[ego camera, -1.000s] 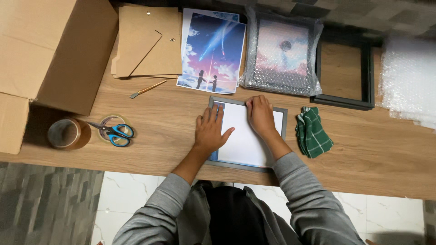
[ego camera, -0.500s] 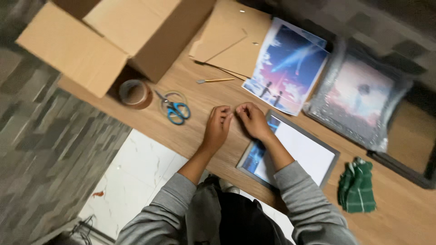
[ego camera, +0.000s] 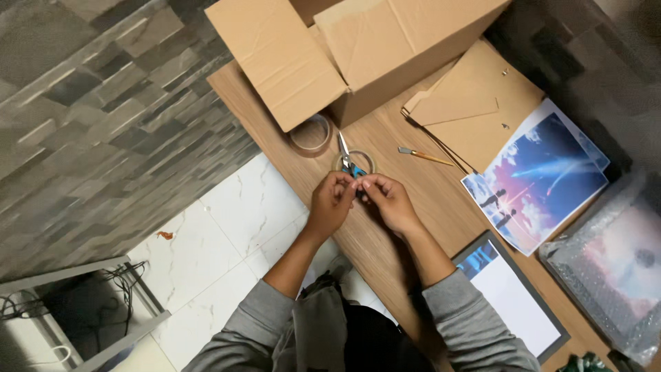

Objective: The person places an illustration into a frame, secures the back panel using the attached metal clips, and then wipes the back surface with a green checkered cloth.

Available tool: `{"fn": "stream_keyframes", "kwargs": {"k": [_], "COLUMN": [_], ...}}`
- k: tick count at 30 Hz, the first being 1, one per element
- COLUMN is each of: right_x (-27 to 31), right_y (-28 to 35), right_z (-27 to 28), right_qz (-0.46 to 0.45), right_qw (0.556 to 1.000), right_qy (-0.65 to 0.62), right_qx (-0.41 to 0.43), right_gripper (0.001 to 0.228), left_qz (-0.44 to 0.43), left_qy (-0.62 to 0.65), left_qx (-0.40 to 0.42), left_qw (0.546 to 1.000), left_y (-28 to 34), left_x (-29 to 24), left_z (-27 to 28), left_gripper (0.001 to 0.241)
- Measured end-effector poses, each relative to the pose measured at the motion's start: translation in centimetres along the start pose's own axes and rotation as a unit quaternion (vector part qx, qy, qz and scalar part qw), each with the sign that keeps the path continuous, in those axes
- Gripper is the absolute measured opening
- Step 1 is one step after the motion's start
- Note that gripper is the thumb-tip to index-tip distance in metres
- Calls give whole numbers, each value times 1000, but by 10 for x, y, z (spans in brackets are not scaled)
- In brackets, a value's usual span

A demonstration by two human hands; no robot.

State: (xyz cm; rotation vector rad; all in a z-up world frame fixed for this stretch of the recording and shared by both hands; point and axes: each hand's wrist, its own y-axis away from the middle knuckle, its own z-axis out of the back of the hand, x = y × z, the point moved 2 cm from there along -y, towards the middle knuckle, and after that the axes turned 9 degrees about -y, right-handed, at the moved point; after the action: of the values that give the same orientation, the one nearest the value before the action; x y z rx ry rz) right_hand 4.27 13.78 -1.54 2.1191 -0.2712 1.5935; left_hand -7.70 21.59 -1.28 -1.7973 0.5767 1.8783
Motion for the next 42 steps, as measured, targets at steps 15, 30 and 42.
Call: {"fn": "stream_keyframes", "kwargs": {"k": [15,30,42], "right_x": [25,39,16], "right_y": [-35,-1,-13], "right_z": [34,183,203], "right_qz": [86,82,-68], "right_qw": [982,801,835], "right_qy": [157,408,348], "right_qx": [-59,-430,-420], "right_gripper": [25,44,62], "left_qz": [-55,-357,-103], "left_qy": [-570,-418,-547], "left_qx": [-58,-1,156], "left_qw": [818,836,816], "left_y": [-103,-107,-186], "left_x": [-11,-51,-9], "left_z": [71,-80,-176], "left_gripper": [11,19,66]}}
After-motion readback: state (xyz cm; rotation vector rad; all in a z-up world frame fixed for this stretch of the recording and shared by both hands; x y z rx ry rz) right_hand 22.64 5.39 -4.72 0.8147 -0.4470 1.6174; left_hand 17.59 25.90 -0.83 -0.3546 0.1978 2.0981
